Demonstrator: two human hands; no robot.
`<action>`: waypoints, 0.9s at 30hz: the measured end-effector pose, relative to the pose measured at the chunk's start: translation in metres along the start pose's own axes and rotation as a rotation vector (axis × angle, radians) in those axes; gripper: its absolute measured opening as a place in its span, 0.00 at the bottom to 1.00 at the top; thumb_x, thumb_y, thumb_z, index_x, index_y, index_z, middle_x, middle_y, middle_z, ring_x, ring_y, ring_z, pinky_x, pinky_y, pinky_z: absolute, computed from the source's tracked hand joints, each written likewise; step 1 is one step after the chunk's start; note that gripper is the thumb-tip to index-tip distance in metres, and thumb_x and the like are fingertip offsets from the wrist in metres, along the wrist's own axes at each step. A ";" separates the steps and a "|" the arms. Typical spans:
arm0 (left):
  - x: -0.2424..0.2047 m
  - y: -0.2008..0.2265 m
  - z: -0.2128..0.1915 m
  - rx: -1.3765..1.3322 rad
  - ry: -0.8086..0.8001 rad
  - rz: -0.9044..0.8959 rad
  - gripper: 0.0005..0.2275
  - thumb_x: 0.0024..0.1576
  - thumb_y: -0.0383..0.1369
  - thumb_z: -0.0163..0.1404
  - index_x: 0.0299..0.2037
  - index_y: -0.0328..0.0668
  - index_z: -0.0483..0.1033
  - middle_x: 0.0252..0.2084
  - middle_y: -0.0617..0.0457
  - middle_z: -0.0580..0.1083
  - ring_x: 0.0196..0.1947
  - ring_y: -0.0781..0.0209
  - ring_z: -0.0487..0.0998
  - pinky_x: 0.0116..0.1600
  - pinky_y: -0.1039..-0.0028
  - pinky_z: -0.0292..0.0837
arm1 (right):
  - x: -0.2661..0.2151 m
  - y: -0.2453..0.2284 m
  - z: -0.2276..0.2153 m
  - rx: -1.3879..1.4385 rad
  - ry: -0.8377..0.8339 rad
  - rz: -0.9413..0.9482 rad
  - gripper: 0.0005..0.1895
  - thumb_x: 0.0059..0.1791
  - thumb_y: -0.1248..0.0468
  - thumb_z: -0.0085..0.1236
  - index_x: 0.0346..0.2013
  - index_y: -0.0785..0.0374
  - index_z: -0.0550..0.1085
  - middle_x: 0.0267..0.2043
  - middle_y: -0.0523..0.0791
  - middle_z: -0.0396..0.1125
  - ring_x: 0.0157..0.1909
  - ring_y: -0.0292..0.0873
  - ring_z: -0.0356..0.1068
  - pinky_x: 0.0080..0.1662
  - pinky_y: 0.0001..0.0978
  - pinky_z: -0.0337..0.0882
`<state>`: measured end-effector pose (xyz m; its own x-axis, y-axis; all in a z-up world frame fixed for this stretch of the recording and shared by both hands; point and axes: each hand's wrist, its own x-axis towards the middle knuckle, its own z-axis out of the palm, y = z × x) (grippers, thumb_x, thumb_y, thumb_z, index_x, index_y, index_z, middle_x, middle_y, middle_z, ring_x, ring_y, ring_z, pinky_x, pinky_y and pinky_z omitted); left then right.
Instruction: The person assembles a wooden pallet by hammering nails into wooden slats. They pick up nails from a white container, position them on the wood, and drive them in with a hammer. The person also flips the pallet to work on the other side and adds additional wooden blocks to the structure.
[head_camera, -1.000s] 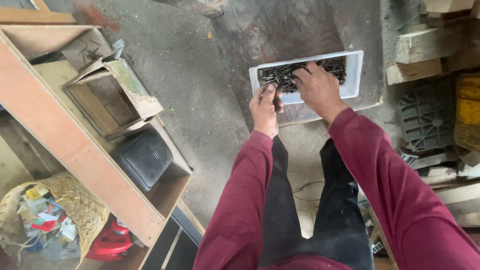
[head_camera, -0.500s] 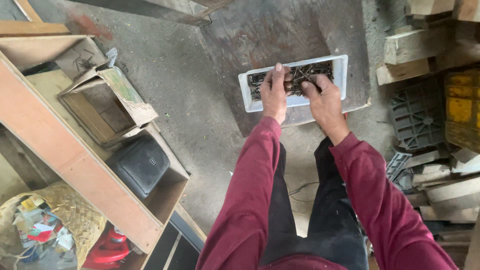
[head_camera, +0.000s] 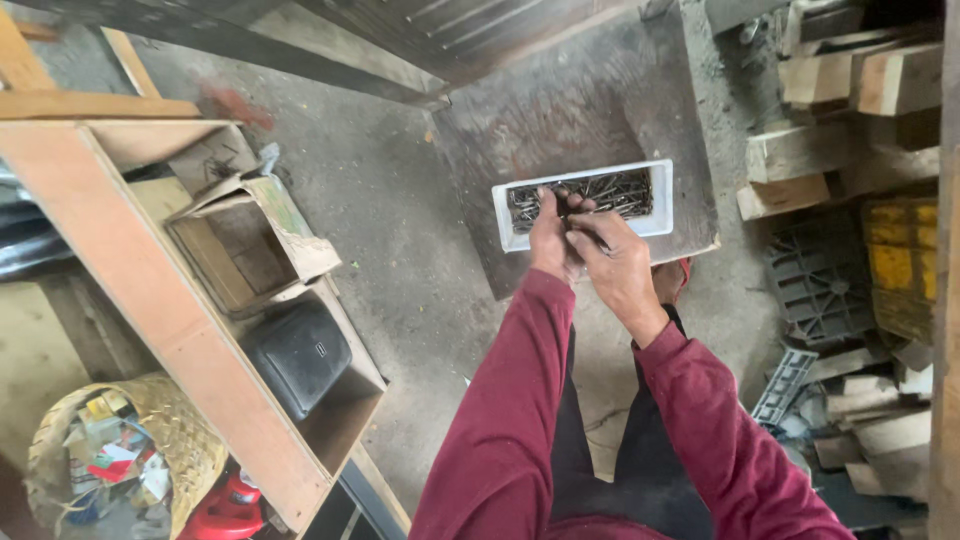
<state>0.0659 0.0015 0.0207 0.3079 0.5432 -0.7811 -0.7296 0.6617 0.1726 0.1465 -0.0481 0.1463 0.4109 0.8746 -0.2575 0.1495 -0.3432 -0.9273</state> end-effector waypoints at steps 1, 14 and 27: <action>0.001 -0.001 0.001 0.038 0.020 0.005 0.14 0.68 0.45 0.41 0.38 0.44 0.66 0.29 0.54 0.70 0.36 0.53 0.77 0.40 0.64 0.78 | 0.001 0.000 0.000 0.024 0.013 0.001 0.11 0.51 0.68 0.60 0.48 0.66 0.77 0.45 0.50 0.73 0.48 0.48 0.75 0.51 0.35 0.73; -0.001 0.012 0.005 0.116 0.171 -0.019 0.16 0.66 0.50 0.41 0.37 0.49 0.69 0.21 0.61 0.58 0.18 0.67 0.57 0.23 0.74 0.55 | -0.032 -0.004 -0.008 -0.061 0.112 0.135 0.14 0.52 0.65 0.58 0.52 0.66 0.77 0.47 0.50 0.74 0.45 0.44 0.75 0.49 0.34 0.73; -0.158 0.055 0.121 -0.049 -0.405 -0.098 0.11 0.72 0.39 0.42 0.45 0.40 0.70 0.23 0.63 0.55 0.22 0.71 0.60 0.28 0.78 0.63 | -0.077 -0.125 -0.040 0.156 0.230 0.072 0.13 0.51 0.69 0.61 0.50 0.70 0.77 0.44 0.47 0.76 0.45 0.35 0.73 0.48 0.27 0.74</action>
<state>0.0508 0.0144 0.2262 0.5854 0.6445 -0.4918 -0.7099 0.7005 0.0729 0.1322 -0.0859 0.2925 0.6114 0.7429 -0.2726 -0.0201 -0.3298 -0.9438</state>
